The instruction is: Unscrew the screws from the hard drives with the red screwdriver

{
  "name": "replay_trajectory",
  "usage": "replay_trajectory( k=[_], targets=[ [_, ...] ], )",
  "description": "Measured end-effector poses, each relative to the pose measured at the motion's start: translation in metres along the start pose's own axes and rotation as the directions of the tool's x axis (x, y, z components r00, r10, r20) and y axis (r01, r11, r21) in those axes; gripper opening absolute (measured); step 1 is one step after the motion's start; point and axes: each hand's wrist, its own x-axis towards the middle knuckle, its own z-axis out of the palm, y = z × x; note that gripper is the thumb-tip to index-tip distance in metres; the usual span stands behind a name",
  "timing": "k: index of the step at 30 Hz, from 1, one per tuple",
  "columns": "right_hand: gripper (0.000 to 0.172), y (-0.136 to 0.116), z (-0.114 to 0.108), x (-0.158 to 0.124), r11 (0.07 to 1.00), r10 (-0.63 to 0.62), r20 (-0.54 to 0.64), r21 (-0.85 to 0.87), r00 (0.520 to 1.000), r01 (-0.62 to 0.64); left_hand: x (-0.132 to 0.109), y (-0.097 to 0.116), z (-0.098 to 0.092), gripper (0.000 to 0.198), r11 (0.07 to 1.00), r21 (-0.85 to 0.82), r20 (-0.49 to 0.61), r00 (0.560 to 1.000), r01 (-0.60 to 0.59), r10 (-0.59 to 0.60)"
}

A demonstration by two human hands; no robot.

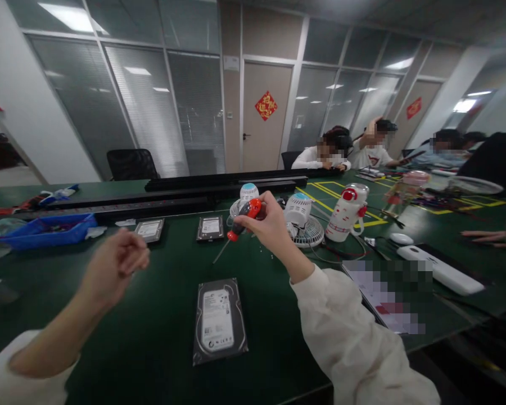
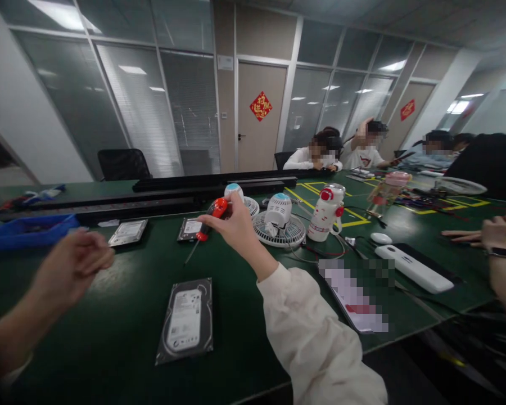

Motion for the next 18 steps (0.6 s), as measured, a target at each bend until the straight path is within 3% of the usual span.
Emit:
replay_trajectory(
  k=[3, 7, 12, 18],
  targets=[
    [0.050, 0.001, 0.001, 0.000, 0.995, -0.073, -0.042, 0.058, 0.996, 0.075, -0.010, -0.029, 0.035, 0.044, 0.997, 0.081, 0.142, 0.990, 0.005, -0.017],
    [0.039, 0.004, -0.002, 0.001, 0.981, -0.149, -0.080, 0.113, 0.986, 0.157, -0.021, -0.052, 0.072, 0.035, 0.981, 0.183, 0.248, 0.969, -0.068, 0.021],
    [0.037, 0.010, -0.001, 0.002, 0.990, -0.055, -0.065, 0.123, 0.996, 0.063, -0.028, -0.074, 0.078, 0.040, 0.970, 0.233, 0.241, 0.971, -0.068, 0.010],
    [0.047, 0.013, 0.002, 0.004, 0.977, 0.084, -0.122, 0.205, 0.989, -0.057, -0.031, -0.086, 0.080, 0.029, 0.970, 0.224, 0.247, 0.968, -0.092, 0.035]
  ],
)
